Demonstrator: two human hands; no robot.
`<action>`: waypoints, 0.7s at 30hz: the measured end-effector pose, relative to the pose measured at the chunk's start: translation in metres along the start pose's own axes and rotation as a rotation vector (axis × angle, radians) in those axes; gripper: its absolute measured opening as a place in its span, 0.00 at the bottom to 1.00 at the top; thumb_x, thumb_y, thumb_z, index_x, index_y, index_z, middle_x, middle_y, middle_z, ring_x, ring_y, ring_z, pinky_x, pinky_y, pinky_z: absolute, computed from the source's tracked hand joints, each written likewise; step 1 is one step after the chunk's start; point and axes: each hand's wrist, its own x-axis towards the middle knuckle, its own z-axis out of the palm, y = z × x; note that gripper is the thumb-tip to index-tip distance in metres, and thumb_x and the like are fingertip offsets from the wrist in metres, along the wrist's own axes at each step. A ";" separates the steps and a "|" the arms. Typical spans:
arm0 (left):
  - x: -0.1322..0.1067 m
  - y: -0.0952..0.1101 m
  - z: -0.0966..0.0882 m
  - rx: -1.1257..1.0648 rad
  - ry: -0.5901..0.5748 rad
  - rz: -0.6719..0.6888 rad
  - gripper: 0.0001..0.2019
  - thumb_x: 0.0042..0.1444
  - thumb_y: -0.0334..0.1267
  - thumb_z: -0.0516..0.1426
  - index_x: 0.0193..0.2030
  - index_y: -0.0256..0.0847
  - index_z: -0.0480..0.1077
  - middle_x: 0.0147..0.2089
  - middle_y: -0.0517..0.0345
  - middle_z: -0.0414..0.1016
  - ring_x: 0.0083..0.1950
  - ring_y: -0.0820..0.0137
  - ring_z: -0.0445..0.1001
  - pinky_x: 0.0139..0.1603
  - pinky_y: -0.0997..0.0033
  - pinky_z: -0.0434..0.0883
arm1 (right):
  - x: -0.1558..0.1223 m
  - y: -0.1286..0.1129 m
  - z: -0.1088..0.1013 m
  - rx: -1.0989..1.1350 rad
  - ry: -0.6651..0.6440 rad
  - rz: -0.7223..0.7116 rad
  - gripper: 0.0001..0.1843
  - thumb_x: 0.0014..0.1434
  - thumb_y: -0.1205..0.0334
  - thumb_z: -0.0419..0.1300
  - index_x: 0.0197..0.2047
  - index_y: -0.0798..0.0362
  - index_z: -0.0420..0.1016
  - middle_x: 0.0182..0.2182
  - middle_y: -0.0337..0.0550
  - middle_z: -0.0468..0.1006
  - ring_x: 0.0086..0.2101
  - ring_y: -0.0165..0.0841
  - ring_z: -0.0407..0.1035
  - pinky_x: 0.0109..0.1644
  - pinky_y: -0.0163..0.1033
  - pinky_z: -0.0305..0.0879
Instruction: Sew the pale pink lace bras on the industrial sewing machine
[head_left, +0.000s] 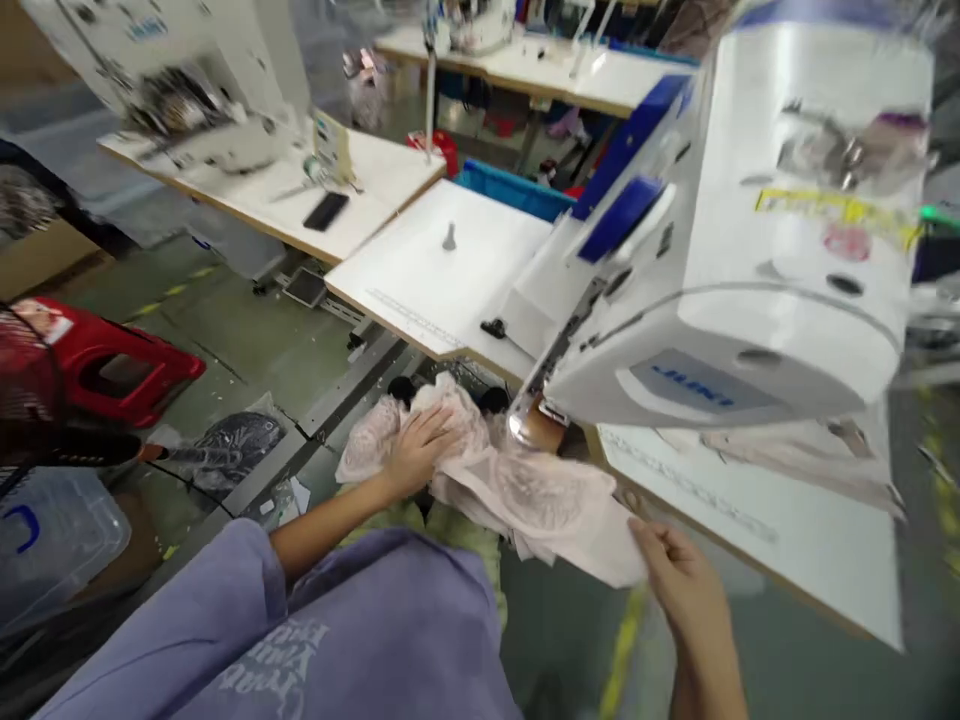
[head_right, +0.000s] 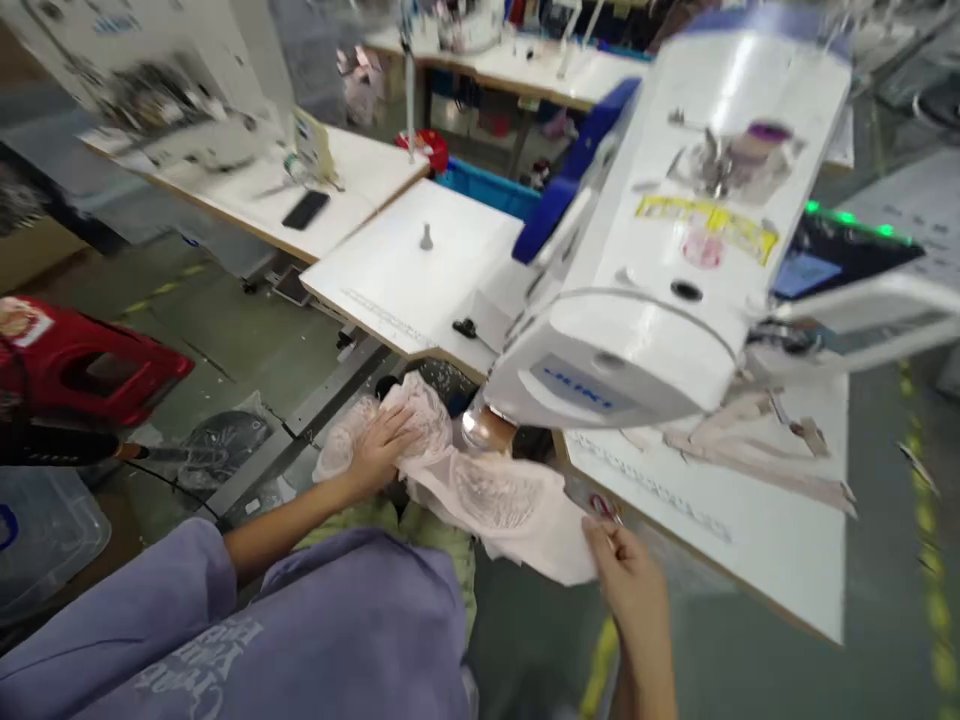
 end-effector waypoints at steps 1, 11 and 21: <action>0.001 0.008 0.008 0.031 -0.073 0.084 0.23 0.66 0.31 0.51 0.66 0.46 0.68 0.76 0.48 0.56 0.80 0.58 0.47 0.79 0.42 0.44 | 0.001 0.013 -0.006 -0.093 -0.015 0.036 0.28 0.51 0.32 0.55 0.30 0.51 0.75 0.21 0.43 0.74 0.25 0.41 0.68 0.30 0.43 0.63; -0.005 0.031 0.048 -0.014 -0.403 0.153 0.36 0.63 0.54 0.58 0.73 0.42 0.57 0.78 0.41 0.51 0.78 0.53 0.51 0.76 0.49 0.52 | 0.020 -0.016 0.123 -0.203 0.025 -0.543 0.41 0.65 0.37 0.52 0.68 0.60 0.58 0.66 0.70 0.60 0.67 0.53 0.54 0.68 0.59 0.54; -0.044 -0.105 -0.046 0.301 -0.190 -0.841 0.19 0.67 0.50 0.48 0.35 0.37 0.68 0.32 0.46 0.72 0.38 0.59 0.71 0.38 0.65 0.65 | 0.026 -0.027 0.163 -0.156 -0.065 -0.443 0.38 0.63 0.37 0.56 0.63 0.58 0.61 0.58 0.65 0.68 0.59 0.52 0.62 0.61 0.57 0.61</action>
